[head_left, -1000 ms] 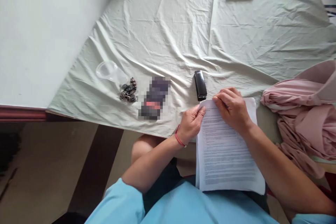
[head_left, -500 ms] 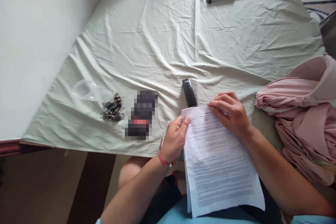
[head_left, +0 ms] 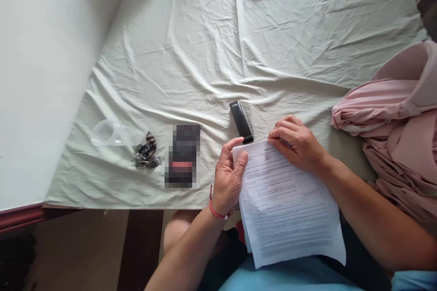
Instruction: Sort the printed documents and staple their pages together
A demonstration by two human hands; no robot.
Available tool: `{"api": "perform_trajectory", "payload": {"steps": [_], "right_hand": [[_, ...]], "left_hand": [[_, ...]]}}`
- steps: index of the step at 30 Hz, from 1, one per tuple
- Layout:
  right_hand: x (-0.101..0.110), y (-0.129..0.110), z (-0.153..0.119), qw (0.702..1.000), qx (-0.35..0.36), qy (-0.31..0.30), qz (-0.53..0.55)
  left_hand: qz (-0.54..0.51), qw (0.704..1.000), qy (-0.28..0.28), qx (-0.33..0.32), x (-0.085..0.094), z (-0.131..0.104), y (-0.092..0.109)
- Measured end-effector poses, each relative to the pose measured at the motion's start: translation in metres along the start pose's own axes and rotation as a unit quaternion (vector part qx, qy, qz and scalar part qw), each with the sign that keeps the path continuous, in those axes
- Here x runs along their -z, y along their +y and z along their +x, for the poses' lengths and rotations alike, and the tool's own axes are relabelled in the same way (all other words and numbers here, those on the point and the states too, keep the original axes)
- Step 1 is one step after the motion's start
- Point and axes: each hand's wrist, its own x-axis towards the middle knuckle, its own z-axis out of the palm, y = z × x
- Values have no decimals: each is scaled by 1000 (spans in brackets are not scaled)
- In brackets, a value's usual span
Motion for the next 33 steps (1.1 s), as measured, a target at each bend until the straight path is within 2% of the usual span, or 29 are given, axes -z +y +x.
{"api": "perform_trajectory", "payload": {"steps": [2,11,19,27,33], "right_hand": [[0,0,0,1000,0,-6,5],[1,-1,0,999,-16,-34,16],[2,-3,0,998,-18,-64,16],[-1,-4,0,996,-22,-79,21],[-1,-3,-1,997,-15,-66,46]], "left_hand": [[10,1000,-9,-17,0,1,2],[-10,999,-52,-13,1,4,1],[26,1000,-7,-3,-1,4,2],[48,999,-8,-18,-1,4,5],[54,998,-5,-12,0,4,4]]}}
